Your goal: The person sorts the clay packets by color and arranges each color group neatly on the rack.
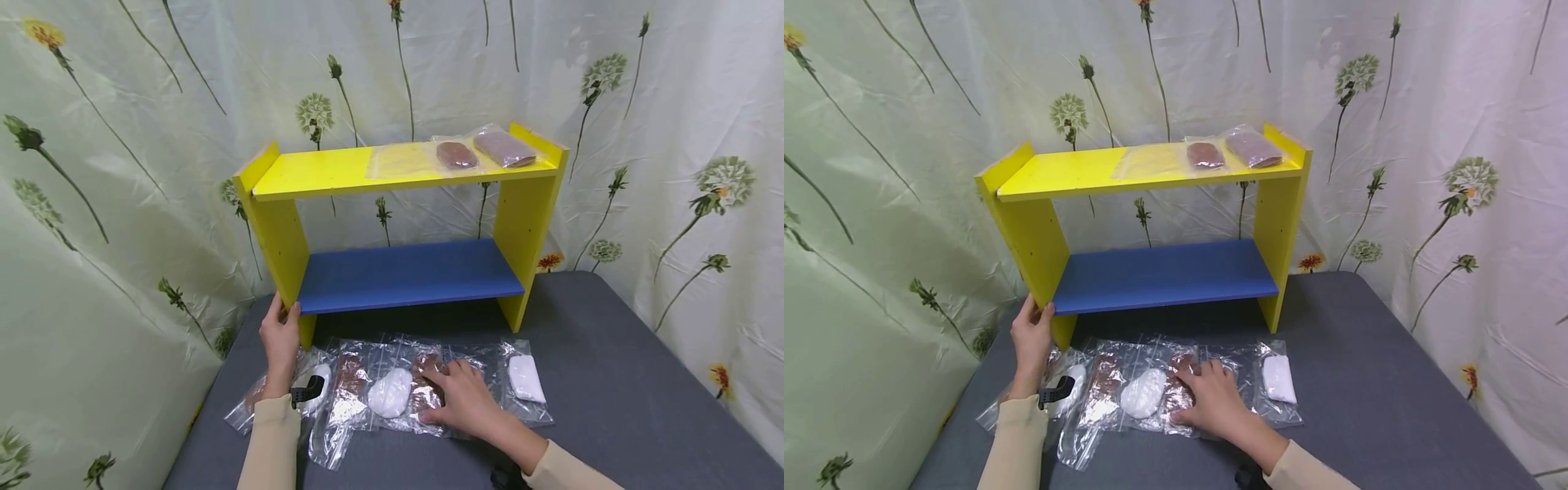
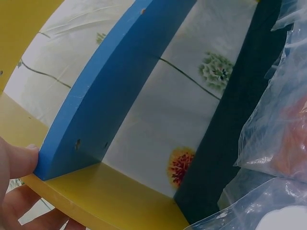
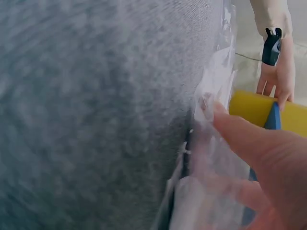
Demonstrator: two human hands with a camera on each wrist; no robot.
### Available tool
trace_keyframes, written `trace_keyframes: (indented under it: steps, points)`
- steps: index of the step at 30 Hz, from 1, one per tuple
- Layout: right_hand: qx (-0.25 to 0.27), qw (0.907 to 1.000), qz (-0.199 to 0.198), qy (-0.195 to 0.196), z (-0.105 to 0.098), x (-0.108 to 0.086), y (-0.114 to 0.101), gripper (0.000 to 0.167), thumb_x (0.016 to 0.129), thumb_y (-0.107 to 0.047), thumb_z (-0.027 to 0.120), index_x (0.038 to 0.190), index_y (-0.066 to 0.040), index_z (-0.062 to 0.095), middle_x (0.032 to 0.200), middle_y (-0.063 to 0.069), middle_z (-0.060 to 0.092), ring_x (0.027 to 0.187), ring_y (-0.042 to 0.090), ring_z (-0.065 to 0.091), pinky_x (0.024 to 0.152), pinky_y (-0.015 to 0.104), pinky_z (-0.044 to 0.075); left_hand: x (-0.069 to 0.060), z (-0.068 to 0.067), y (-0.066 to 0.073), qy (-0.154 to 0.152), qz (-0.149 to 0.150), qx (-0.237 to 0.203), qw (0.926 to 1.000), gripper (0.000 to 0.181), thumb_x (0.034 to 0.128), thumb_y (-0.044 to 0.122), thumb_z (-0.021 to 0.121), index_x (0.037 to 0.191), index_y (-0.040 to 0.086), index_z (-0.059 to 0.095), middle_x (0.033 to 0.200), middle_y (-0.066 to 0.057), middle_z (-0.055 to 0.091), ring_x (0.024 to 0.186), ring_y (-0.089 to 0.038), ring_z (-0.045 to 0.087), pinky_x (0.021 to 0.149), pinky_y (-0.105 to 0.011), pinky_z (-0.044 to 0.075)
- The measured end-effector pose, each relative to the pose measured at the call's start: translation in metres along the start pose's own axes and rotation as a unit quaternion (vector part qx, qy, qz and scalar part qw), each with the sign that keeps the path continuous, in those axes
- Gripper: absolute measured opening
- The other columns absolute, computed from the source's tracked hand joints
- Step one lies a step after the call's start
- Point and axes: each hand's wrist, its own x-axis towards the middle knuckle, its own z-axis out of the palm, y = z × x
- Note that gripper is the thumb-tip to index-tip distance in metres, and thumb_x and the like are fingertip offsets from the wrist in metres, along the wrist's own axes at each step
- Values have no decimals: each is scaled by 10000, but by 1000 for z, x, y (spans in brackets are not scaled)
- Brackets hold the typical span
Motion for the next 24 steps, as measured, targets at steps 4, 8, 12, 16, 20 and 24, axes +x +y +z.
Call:
trace_keyframes:
  steps: [4, 8, 12, 16, 20, 24]
  points:
    - [468, 9985, 163, 235, 3, 4, 3, 775, 628, -562, 896, 1306, -248, 690, 1005, 26, 637, 988, 270, 505, 883, 564, 423, 1, -1, 0, 54, 61, 42, 10000, 471, 1008, 217, 641, 1462, 303, 550, 1334, -120, 628, 1217, -305, 582, 970, -529, 497]
    - [932, 9952, 228, 201, 4, 8, 7, 746, 607, -498, 929, 1272, -239, 712, 824, -76, 619, 851, 198, 453, 843, 509, 390, 1, -1, 0, 83, 86, 64, 9999, 463, 1009, 208, 639, 1460, 277, 556, 1312, -143, 635, 1203, -318, 587, 959, -535, 499]
    - [1332, 9904, 274, 239, 4, 10, 10, 666, 608, -348, 957, 1219, -194, 741, 684, -110, 557, 752, 154, 413, 802, 486, 387, 1, -1, -1, 74, 8, 99, 9999, 474, 1010, 227, 638, 1470, 291, 543, 1326, -132, 630, 1211, -307, 583, 969, -526, 498]
    - [1754, 9830, 308, 437, 3, 12, 14, 551, 648, -197, 943, 1169, -179, 764, 674, -119, 580, 742, 121, 478, 961, 662, 342, 0, -1, 1, 69, -29, 101, 9999, 477, 1009, 227, 640, 1470, 302, 542, 1328, -126, 630, 1209, -302, 582, 970, -527, 496]
    - [2153, 9747, 291, 516, 2, 15, 18, 495, 683, -64, 905, 1153, -141, 769, 672, -126, 590, 670, 63, 523, 998, 596, 400, 0, 0, 2, 77, -14, 89, 9999, 480, 1008, 214, 643, 1471, 296, 543, 1327, -123, 629, 1207, -300, 581, 972, -532, 495]
    - [2490, 9662, 411, 535, -3, 14, 19, 495, 689, 58, 836, 1144, -123, 769, 720, -86, 574, 663, 85, 539, 644, 291, 510, 0, 1, 2, 95, -34, 99, 9999, 481, 1009, 212, 642, 1471, 304, 542, 1332, -116, 628, 1208, -300, 581, 973, -529, 497]
